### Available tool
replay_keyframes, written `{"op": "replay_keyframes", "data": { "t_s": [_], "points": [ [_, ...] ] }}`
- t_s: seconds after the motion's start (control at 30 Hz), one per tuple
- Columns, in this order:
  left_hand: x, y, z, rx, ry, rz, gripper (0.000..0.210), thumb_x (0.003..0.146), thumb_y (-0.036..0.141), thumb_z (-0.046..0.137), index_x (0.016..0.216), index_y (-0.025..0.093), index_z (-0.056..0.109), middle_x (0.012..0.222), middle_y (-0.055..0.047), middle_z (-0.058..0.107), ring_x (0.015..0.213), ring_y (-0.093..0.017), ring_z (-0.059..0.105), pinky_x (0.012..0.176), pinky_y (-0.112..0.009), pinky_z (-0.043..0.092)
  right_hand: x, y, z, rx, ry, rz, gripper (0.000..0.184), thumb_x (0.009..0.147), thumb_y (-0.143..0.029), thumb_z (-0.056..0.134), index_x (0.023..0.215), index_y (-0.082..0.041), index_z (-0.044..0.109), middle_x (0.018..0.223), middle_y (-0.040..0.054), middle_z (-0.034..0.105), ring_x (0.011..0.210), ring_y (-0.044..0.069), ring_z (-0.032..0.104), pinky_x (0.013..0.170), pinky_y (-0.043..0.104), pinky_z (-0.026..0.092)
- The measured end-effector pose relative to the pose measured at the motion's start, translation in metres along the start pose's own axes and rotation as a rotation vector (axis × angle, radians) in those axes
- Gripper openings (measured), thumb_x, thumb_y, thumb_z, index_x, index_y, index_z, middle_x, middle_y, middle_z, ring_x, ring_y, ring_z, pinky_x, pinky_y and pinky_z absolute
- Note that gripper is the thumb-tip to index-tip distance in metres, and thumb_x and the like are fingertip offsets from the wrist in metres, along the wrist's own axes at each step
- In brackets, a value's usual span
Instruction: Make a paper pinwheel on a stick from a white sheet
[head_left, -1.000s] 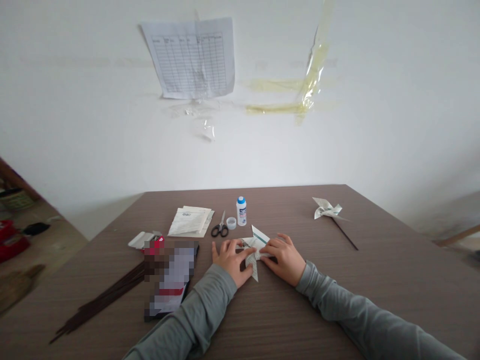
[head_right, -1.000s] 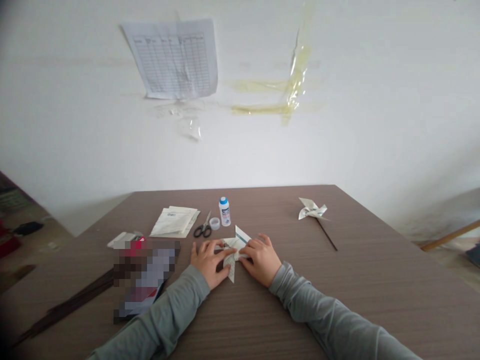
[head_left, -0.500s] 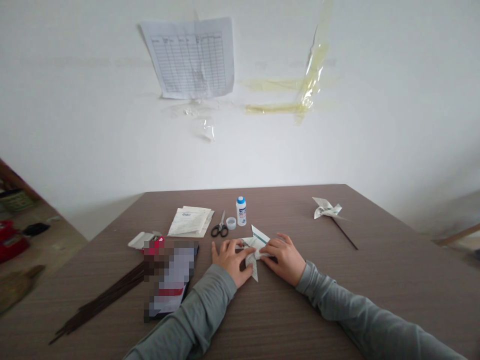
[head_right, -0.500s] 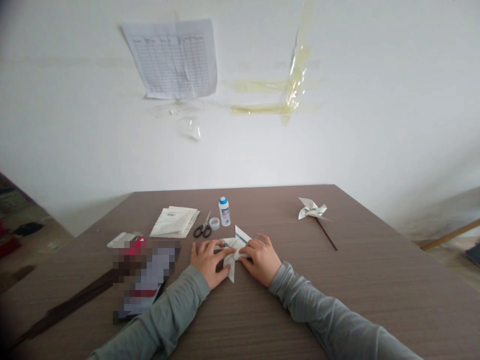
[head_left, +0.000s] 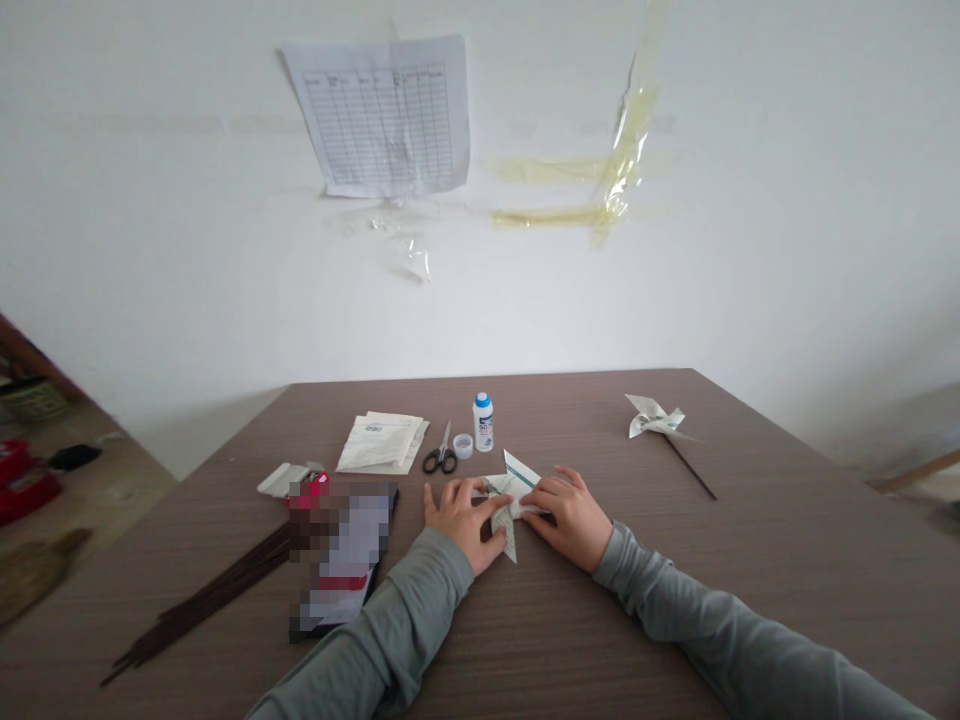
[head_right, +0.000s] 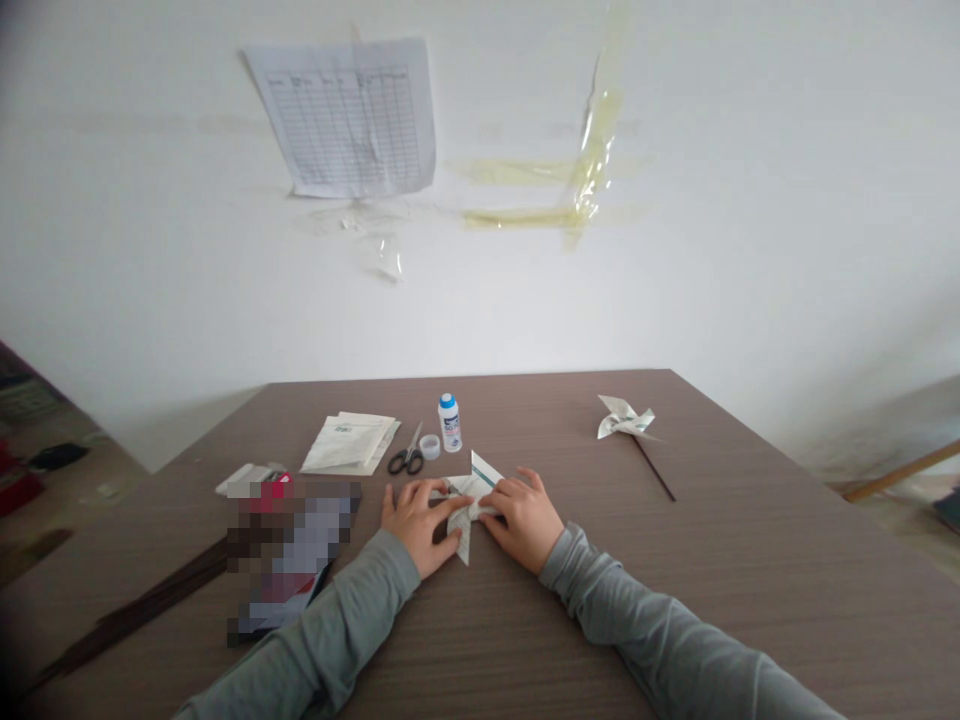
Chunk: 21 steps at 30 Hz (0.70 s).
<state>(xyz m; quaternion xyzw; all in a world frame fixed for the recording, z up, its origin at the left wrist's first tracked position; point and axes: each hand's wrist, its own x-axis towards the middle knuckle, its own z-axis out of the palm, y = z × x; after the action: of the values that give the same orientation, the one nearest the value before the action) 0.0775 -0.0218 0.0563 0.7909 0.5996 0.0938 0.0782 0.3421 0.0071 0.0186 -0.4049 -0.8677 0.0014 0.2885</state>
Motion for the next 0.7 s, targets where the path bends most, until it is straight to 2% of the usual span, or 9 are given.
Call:
{"op": "replay_keyframes", "data": {
  "t_s": [0.17, 0.47, 0.7],
  "points": [
    [-0.0003, 0.0013, -0.0011, 0.018, 0.012, -0.002, 0.06, 0.104, 0.045, 0.088, 0.163, 0.06, 0.092, 0.17, -0.01, 0.085, 0.163, -0.053, 0.07, 0.15, -0.098, 0.039, 0.0003, -0.0002, -0.0012, -0.006, -0.007, 0.008, 0.021, 0.115, -0.022, 0.085, 0.121, -0.037, 0.099, 0.114, 0.0078, 0.098, 0.107, 0.036, 0.094, 0.133, 0.065, 0.067],
    [-0.0005, -0.0001, -0.0004, 0.01, 0.019, -0.013, 0.069, 0.104, 0.047, 0.087, 0.172, 0.059, 0.085, 0.172, -0.008, 0.084, 0.166, -0.052, 0.07, 0.153, -0.096, 0.038, -0.0011, 0.0014, 0.0019, -0.002, -0.011, 0.007, 0.018, 0.118, -0.025, 0.084, 0.122, -0.034, 0.1, 0.111, 0.0064, 0.096, 0.107, 0.032, 0.091, 0.135, 0.06, 0.064],
    [0.0009, -0.0019, 0.0007, 0.011, -0.004, -0.007, 0.062, 0.105, 0.048, 0.086, 0.166, 0.06, 0.09, 0.173, -0.009, 0.084, 0.168, -0.053, 0.068, 0.153, -0.098, 0.034, -0.0014, 0.002, 0.0017, 0.004, -0.015, -0.001, 0.019, 0.119, -0.025, 0.083, 0.125, -0.032, 0.099, 0.112, 0.0078, 0.097, 0.106, 0.031, 0.092, 0.136, 0.063, 0.065]
  ]
}}
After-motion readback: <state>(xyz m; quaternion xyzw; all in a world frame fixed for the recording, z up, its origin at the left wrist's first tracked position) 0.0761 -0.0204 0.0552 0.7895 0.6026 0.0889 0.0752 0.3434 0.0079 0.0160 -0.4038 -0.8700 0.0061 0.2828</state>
